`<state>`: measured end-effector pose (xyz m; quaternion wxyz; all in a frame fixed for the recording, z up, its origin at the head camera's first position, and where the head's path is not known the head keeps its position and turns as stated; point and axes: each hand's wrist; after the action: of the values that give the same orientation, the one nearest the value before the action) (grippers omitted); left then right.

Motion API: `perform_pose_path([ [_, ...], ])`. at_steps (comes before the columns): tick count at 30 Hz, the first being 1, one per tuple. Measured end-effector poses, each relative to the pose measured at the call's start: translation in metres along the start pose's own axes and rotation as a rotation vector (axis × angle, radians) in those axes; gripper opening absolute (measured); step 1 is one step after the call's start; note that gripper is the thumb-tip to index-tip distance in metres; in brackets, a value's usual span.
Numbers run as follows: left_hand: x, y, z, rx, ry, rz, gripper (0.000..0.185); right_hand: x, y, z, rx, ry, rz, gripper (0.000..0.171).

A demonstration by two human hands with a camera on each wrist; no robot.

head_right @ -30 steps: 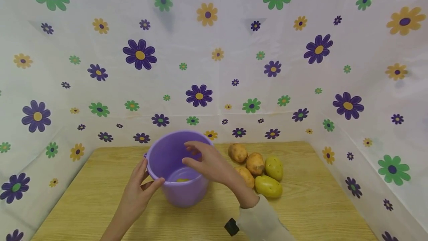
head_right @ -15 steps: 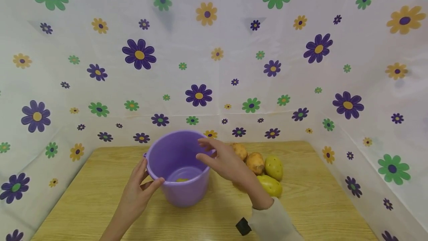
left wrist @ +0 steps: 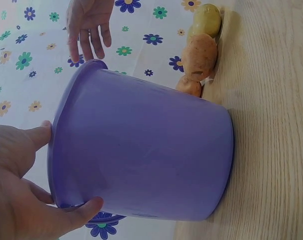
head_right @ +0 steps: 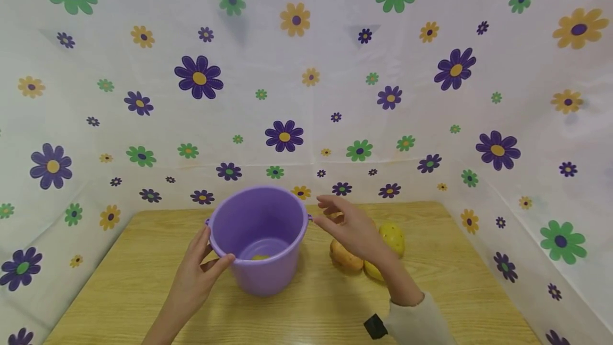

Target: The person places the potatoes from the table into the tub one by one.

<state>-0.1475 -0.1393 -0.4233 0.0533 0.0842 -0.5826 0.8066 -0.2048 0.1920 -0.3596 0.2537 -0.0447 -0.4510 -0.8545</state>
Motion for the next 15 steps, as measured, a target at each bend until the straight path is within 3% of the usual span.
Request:
perform_pose_path([
  [15,0.002,0.001,0.0,-0.016,0.006,0.033,0.098,-0.035,-0.03,0.044,-0.156,-0.095,-0.024,0.043],
])
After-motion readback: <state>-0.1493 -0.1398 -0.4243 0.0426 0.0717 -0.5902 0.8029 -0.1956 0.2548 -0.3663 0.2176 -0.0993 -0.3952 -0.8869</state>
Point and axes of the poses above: each hand's wrist, its own x-axis towards the middle knuckle, its own z-axis out of the back of the hand, y = z × x, and after that the axes turned 1 degree about x, right-handed
